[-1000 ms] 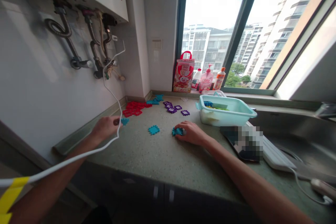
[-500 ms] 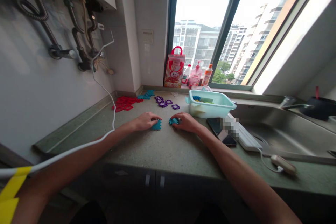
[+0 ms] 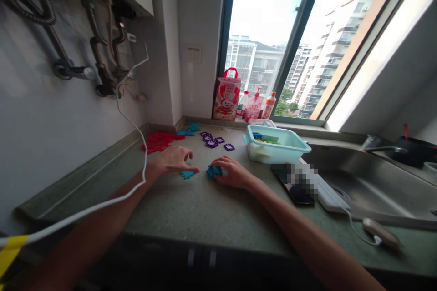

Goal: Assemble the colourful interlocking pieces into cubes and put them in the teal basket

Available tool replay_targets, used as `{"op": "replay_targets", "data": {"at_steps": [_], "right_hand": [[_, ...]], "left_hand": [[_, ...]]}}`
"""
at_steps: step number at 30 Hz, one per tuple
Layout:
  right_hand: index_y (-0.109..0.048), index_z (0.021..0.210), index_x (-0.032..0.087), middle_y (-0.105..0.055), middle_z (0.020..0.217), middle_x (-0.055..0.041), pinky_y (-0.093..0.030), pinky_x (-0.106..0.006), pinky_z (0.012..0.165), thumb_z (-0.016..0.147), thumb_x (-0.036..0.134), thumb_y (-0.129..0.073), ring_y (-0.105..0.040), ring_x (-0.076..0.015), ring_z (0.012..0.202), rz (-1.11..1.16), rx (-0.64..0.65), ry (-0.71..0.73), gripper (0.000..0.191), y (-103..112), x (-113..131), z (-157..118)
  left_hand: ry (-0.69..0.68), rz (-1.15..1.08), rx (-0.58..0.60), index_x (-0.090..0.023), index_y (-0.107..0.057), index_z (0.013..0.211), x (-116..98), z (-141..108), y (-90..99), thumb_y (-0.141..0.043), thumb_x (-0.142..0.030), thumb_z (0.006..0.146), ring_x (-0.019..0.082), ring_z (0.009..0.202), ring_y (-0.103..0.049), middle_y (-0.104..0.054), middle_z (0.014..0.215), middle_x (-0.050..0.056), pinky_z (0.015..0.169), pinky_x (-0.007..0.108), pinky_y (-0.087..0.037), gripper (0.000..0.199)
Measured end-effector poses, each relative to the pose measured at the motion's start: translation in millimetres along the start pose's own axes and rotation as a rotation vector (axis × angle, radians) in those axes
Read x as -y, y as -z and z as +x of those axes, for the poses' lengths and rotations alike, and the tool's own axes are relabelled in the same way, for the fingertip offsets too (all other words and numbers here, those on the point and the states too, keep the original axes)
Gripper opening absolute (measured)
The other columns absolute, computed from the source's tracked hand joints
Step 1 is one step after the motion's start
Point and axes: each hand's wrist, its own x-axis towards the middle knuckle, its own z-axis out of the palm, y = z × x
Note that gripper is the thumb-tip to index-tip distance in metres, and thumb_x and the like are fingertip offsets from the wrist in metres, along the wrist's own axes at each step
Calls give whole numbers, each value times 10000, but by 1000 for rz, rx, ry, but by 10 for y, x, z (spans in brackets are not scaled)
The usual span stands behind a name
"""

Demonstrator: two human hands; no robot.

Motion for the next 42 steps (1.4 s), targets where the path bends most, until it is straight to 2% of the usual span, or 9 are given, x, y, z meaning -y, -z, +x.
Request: {"op": "replay_targets", "data": {"at_steps": [3, 7, 12, 15, 19, 27, 30, 35, 42], "right_hand": [[-703, 1273, 266, -735, 1210, -84, -523, -375, 1032, 847, 247, -759, -671, -247, 1143, 46, 57, -43, 430, -19, -3, 8], [-735, 1197, 264, -750, 1121, -75, -549, -358, 957, 809, 292, -810, -704, -242, 1034, 19, 41, -126, 396, 1, 9, 8], [-759, 1119, 265, -764, 1058, -61, -560, -340, 888, 785, 287, -822, -719, -238, 948, -77, -40, -152, 341, 79, -68, -70], [-758, 1122, 267, -764, 1035, -48, -555, -342, 878, 822, 311, -800, -716, -233, 930, -98, -127, -180, 306, 149, -176, -134], [-745, 1158, 257, -765, 1068, -55, -543, -356, 913, 848, 347, -787, -709, -235, 958, -62, -215, -180, 326, 177, -217, -163], [-726, 1195, 278, -755, 1103, -47, -524, -358, 940, 850, 340, -794, -698, -237, 997, 28, -99, -136, 357, -50, -16, -32], [-729, 1176, 274, -745, 1096, -49, -517, -358, 935, 836, 324, -795, -687, -243, 1000, 38, -75, -148, 350, -111, 29, -11], [-720, 1170, 255, -728, 1080, -63, -509, -347, 922, 839, 317, -782, -670, -242, 996, 90, -14, -122, 343, -110, 63, -23], [-716, 1160, 264, -711, 1066, -54, -497, -334, 897, 779, 292, -843, -651, -240, 1000, 117, -21, -145, 403, -141, 32, -31]], "left_hand": [[23, -22, 51, -260, -746, 1035, 94, -42, -26, -833, -748, 575, 213, 684, -680, -746, 823, 22, 589, 275, -408, 676], [-81, -19, 11, -282, -772, 1026, 80, -30, -123, -832, -561, 668, 209, 722, -676, -748, 864, 16, 623, 281, -423, 458], [-165, -194, -178, -245, -777, 1009, -23, 0, -156, -716, -471, 835, 190, 811, -657, -719, 941, 28, 734, 291, -473, 292], [-186, -352, -216, -220, -761, 1058, -120, 6, -233, -791, -493, 795, 193, 881, -661, -733, 1010, 35, 772, 293, -484, 380], [-202, -415, -86, -211, -784, 1049, -237, 15, -410, -898, -559, 679, 208, 898, -660, -747, 1011, 52, 799, 303, -506, 520], [-257, -455, -28, -231, -712, 1255, -275, 28, -499, -982, -527, 563, 245, 986, -671, -728, 1116, 61, 881, 346, -542, 800], [-314, -418, -32, -234, -663, 1338, -141, -5, -396, -932, -510, 663, 255, 1081, -673, -718, 1205, 78, 968, 364, -536, 777], [-55, -152, -252, -221, -690, 1239, 188, 113, -284, -614, -396, 969, 235, 1165, -669, -726, 1241, 72, 1060, 360, -503, 331], [204, 191, -284, -187, -612, 1384, 655, 743, -258, -717, -292, 850, 341, 1291, -590, -639, 1384, 155, 1099, 455, -467, 555]]}}
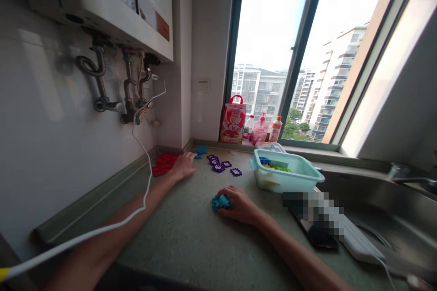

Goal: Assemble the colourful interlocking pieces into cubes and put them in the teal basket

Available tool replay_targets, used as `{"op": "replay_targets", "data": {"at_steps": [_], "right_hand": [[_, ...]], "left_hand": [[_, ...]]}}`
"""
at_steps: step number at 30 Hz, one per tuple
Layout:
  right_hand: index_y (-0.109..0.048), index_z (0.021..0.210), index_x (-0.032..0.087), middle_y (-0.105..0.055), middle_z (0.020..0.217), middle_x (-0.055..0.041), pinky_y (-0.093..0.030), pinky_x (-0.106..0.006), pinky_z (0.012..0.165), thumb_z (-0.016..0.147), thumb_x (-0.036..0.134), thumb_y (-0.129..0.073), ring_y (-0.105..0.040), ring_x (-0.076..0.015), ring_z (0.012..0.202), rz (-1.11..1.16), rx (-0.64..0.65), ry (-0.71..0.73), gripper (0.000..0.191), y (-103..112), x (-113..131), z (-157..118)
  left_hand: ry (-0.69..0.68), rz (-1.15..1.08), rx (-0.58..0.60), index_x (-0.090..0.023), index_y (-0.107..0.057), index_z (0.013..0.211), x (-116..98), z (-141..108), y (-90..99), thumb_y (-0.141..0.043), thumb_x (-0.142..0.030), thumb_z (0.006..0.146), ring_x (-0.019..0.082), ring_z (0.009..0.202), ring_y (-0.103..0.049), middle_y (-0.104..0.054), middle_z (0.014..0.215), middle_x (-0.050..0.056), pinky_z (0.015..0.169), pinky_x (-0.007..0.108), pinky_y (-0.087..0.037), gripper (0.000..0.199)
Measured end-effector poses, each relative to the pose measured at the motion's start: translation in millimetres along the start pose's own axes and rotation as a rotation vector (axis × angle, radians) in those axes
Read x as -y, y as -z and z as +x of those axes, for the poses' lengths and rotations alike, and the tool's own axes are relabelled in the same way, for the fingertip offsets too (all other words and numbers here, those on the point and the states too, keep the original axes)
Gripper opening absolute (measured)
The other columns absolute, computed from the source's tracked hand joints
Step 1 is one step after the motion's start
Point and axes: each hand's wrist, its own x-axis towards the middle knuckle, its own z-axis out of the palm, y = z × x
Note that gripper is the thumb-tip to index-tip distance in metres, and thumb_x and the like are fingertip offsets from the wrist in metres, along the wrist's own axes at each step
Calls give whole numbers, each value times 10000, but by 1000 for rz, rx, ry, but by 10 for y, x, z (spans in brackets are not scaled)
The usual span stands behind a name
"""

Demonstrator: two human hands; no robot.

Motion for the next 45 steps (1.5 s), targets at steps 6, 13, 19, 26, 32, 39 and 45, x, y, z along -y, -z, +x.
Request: {"op": "replay_targets", "data": {"at_steps": [6, 13, 19, 26, 32, 39, 45], "right_hand": [[-723, 1144, 262, -715, 1036, -47, -503, -315, 865, 750, 320, -879, -655, -232, 976, -2, -20, 4, 428, -3, -22, 22], [-721, 1146, 261, -733, 1043, -50, -506, -328, 892, 753, 330, -882, -670, -243, 1002, -12, -10, 57, 430, 50, -58, 51], [-710, 1148, 248, -721, 1051, -68, -509, -340, 878, 802, 368, -855, -670, -248, 979, -89, -15, -6, 394, 98, -157, 30], [-705, 1171, 260, -730, 1067, -62, -512, -325, 871, 815, 384, -847, -680, -238, 974, -125, -11, -31, 404, 177, -197, -1], [-711, 1173, 260, -734, 1029, -61, -506, -307, 830, 819, 386, -838, -683, -235, 941, -172, -29, -52, 397, 238, -245, -29], [-689, 1147, 243, -720, 989, -58, -491, -288, 794, 850, 391, -811, -671, -215, 884, -246, -76, -117, 354, 326, -478, -110], [-682, 1153, 239, -714, 1002, -65, -501, -315, 840, 862, 339, -789, -666, -232, 933, -209, -52, -75, 325, 324, -443, -121]], "left_hand": [[64, 107, 2, -157, -616, 1357, 133, 456, -162, -682, -272, 878, 380, 1334, -542, -615, 1402, 201, 1105, 509, -426, 497], [46, 111, -29, -210, -705, 1102, 45, 638, -283, -615, -283, 941, 338, 1284, -560, -701, 1250, 133, 1112, 480, -385, 198], [-34, 65, -12, -237, -671, 1180, -110, 516, -340, -622, -352, 951, 305, 1249, -581, -723, 1240, 97, 1122, 462, -357, 261], [-39, 36, -2, -226, -654, 1299, -200, 399, -327, -694, -413, 880, 356, 1306, -531, -654, 1336, 141, 1158, 513, -329, 460], [-19, 0, 19, -213, -741, 1095, -259, 302, -269, -644, -406, 898, 333, 1287, -569, -645, 1360, 124, 1110, 488, -422, 293], [-147, -101, 105, -253, -772, 961, -371, -188, -48, -695, -354, 849, 267, 1223, -646, -708, 1306, 50, 1086, 381, -479, 169], [-351, -399, 190, -246, -763, 905, -565, -743, 203, -747, -326, 804, 238, 1130, -693, -722, 1254, 49, 1033, 334, -505, 130]]}}
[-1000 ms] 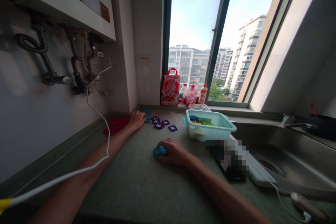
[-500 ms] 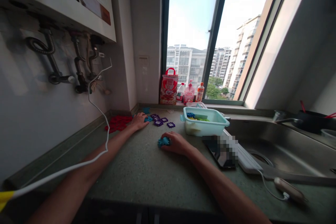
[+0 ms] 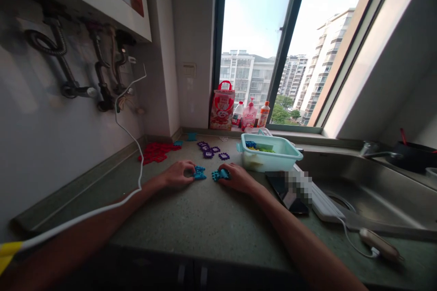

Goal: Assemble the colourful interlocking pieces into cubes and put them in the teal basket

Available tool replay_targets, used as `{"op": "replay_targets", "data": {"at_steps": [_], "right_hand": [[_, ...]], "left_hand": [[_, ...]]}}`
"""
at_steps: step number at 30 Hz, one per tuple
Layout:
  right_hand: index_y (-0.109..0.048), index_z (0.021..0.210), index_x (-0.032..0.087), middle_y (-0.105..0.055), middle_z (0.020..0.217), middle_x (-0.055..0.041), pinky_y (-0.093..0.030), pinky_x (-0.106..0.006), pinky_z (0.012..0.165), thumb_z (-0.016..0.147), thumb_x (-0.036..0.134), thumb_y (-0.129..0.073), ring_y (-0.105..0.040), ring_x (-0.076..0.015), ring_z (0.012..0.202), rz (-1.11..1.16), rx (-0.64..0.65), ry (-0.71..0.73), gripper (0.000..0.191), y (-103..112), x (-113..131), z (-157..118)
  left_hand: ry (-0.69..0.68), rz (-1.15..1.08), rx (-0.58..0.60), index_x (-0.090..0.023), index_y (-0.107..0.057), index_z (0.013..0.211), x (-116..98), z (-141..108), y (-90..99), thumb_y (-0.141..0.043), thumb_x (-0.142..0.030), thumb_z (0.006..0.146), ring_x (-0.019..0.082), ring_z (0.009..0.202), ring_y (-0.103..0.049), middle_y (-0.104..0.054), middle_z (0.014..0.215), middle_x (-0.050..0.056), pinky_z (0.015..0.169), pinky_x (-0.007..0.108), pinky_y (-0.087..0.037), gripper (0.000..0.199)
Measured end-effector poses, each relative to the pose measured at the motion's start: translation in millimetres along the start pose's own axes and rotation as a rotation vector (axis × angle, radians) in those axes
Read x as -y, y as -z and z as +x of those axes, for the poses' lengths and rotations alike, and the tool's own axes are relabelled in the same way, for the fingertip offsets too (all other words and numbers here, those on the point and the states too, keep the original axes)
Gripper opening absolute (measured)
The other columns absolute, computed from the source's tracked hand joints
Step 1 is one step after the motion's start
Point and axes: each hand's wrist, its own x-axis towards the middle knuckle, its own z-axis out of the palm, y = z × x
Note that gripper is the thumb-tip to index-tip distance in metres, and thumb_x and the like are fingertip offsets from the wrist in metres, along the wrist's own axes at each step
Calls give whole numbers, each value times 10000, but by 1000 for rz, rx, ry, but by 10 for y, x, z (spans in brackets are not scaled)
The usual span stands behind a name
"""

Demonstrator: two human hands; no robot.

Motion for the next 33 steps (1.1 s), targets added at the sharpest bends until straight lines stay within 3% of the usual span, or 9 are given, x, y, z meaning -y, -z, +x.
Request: {"op": "replay_targets", "data": {"at_steps": [4, 11, 16, 22, 27, 33], "right_hand": [[-683, 1170, 242, -714, 1038, -61, -507, -331, 884, 843, 305, -785, -663, -231, 959, 50, 21, 14, 349, -18, 45, 31], [-707, 1191, 241, -699, 993, -45, -513, -327, 838, 829, 418, -819, -646, -214, 878, 72, 36, -38, 418, -30, 58, 67], [-683, 1263, 237, -720, 1144, -61, -509, -362, 936, 830, 434, -814, -666, -242, 1012, 111, 65, -6, 494, 47, 60, 37], [-686, 1236, 229, -748, 1138, -53, -535, -347, 895, 846, 368, -764, -691, -228, 975, 142, 72, -7, 421, 120, -15, 20], [-665, 1281, 236, -719, 1234, -77, -511, -390, 1003, 889, 381, -728, -664, -252, 1106, 175, 16, 38, 423, 106, -3, 44], [-666, 1277, 225, -711, 1234, -91, -477, -419, 1048, 902, 383, -732, -647, -262, 1131, 174, 108, 43, 412, 47, 39, 59]], "left_hand": [[-47, -67, 31, -234, -754, 901, -80, -83, 22, -734, -323, 809, 235, 1111, -690, -713, 1252, 65, 1017, 336, -505, 129], [-97, -80, 46, -236, -760, 937, 65, -93, 53, -730, -410, 844, 232, 1106, -686, -711, 1238, 68, 1001, 328, -499, 200], [-125, -99, 43, -247, -766, 944, 92, -108, 47, -725, -417, 866, 221, 1104, -689, -717, 1223, 58, 1002, 309, -494, 192], [-116, -128, 43, -247, -780, 974, 94, -107, 43, -733, -441, 859, 227, 1107, -689, -719, 1236, 61, 1006, 318, -495, 231], [-130, -103, 60, -238, -771, 975, 118, -95, 40, -725, -422, 861, 232, 1095, -684, -719, 1229, 66, 988, 322, -496, 221], [-127, -88, 65, -229, -764, 988, 85, -98, 35, -720, -426, 865, 232, 1081, -686, -718, 1222, 67, 980, 320, -495, 236]]}}
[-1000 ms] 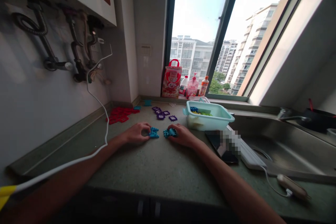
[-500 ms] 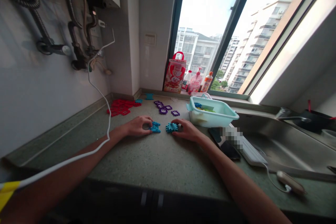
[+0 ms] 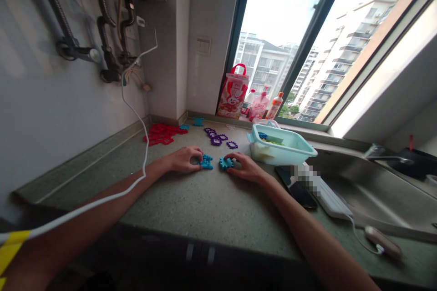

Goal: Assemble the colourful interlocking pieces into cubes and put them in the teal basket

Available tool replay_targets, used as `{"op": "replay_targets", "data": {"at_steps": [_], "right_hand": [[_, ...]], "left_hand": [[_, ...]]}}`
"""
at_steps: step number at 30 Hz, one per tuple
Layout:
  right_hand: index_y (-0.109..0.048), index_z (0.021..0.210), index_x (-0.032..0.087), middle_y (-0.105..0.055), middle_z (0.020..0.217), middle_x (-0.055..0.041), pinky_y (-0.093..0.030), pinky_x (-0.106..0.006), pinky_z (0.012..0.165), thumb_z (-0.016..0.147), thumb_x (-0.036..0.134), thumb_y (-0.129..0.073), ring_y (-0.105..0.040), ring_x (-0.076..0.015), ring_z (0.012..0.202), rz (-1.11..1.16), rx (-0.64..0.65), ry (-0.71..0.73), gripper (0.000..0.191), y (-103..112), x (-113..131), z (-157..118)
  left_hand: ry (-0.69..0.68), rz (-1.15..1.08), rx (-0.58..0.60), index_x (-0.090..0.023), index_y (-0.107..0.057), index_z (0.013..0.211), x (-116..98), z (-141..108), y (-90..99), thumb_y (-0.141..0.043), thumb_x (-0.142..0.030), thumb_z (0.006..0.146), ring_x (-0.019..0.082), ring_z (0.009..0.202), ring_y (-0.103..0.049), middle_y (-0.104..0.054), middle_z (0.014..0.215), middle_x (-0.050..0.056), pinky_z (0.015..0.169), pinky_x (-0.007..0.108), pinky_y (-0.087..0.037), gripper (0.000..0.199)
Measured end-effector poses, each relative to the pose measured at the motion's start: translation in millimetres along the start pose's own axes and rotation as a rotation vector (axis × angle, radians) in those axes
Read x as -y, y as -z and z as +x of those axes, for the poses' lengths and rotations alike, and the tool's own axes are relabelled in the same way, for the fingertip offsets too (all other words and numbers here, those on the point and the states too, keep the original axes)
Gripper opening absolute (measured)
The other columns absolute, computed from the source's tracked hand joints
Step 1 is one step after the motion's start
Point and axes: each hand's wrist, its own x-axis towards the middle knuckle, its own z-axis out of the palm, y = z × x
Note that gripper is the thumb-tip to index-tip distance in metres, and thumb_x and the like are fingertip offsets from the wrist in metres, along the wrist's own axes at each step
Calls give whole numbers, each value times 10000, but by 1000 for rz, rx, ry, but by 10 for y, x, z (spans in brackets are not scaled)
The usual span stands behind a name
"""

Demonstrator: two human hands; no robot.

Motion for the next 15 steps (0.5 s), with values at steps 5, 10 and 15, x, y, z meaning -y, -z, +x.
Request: {"op": "replay_targets", "data": {"at_steps": [5, 10, 15], "right_hand": [[-651, 1318, 230, -698, 1274, -98, -479, -445, 1057, 893, 419, -742, -640, -285, 1166, -20, -3, 0, 474, 19, 14, -16], [-679, 1300, 234, -695, 1313, -115, -440, -460, 1098, 947, 364, -705, -592, -298, 1241, -182, -187, 95, 378, -10, 245, 41], [-742, 1238, 256, -769, 1089, -93, -449, -426, 955, 962, 415, -736, -624, -283, 1057, -358, -168, 96, 319, -185, 552, 126]], "left_hand": [[-18, -33, 9, -238, -763, 973, 20, -32, 77, -751, -422, 844, 236, 1134, -673, -701, 1287, 63, 1034, 334, -480, 225], [68, -73, -155, -219, -752, 1054, 145, -28, 166, -690, -394, 882, 211, 1019, -689, -750, 1186, 58, 878, 312, -514, 253], [121, -48, -115, -211, -811, 1080, 122, 47, 40, -667, -421, 913, 177, 836, -688, -795, 1026, 43, 772, 270, -500, 304]]}}
